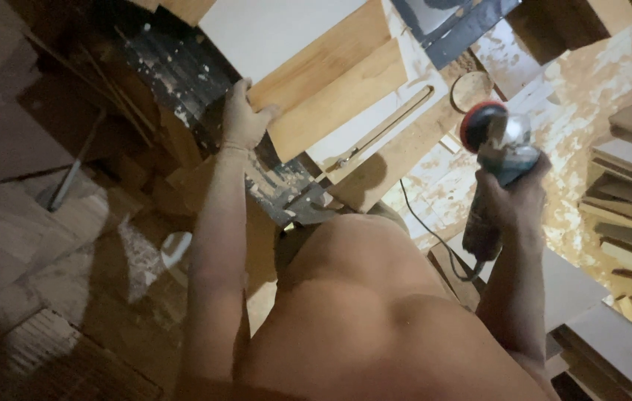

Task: Sanding small wooden boards using a handheld orbital sander on a workbench.

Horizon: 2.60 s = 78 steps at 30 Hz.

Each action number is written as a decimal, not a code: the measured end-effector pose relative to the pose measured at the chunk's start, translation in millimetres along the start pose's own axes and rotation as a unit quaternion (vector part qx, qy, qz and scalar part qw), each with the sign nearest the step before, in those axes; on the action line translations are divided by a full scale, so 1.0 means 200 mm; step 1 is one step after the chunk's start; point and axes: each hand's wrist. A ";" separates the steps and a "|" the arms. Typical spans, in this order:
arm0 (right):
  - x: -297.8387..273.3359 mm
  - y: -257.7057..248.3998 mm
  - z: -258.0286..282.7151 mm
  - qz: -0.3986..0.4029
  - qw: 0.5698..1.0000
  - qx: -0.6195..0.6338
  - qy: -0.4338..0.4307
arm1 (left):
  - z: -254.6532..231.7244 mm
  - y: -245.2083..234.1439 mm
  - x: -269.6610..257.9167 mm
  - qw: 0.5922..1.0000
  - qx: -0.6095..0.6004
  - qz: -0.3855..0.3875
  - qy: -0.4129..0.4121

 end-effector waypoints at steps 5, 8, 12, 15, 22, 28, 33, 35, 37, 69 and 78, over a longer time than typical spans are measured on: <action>-0.04 0.05 -0.17 0.014 0.998 0.019 0.050 | -0.11 -0.11 -0.06 0.991 -0.082 -0.108 0.015; -0.08 0.05 -0.21 0.026 0.998 0.041 0.026 | 0.07 -0.01 0.00 0.954 0.067 -0.214 0.199; -0.02 0.11 -0.38 0.007 0.998 0.051 0.021 | 0.00 -0.03 -0.01 0.893 0.187 -0.260 0.316; -0.06 0.11 -0.34 0.007 0.999 0.051 -0.008 | 0.03 0.01 0.00 0.860 0.243 -0.299 0.334; 0.01 0.14 -0.36 0.033 0.998 0.028 -0.042 | -0.06 0.02 -0.21 0.872 0.275 -0.265 0.307; 0.03 0.14 -0.36 0.032 0.998 0.018 -0.050 | -0.18 0.14 -0.50 0.915 0.273 -0.095 0.280; 0.04 0.12 -0.33 0.037 0.999 -0.001 -0.038 | 0.00 0.25 -0.44 0.832 0.399 -0.170 0.347; 0.02 0.11 -0.31 0.035 0.999 0.002 -0.040 | 0.02 0.27 -0.43 0.864 0.254 -0.198 0.387; 0.04 0.13 -0.33 0.030 0.999 0.002 -0.045 | 0.01 0.29 -0.45 0.916 0.138 -0.159 0.342; -0.02 0.14 0.07 0.032 0.992 -0.025 -0.123 | -0.48 0.09 -0.04 0.948 0.299 0.108 0.027; 0.04 0.28 0.50 0.108 0.964 -0.171 -0.174 | -0.45 0.17 -0.14 0.925 0.348 0.124 0.087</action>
Point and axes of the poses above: each hand's wrist, its own x-axis towards the middle knuckle, its own y-axis out of the palm, z = x × y, and after that the axes turned 8 degrees about z, right-handed
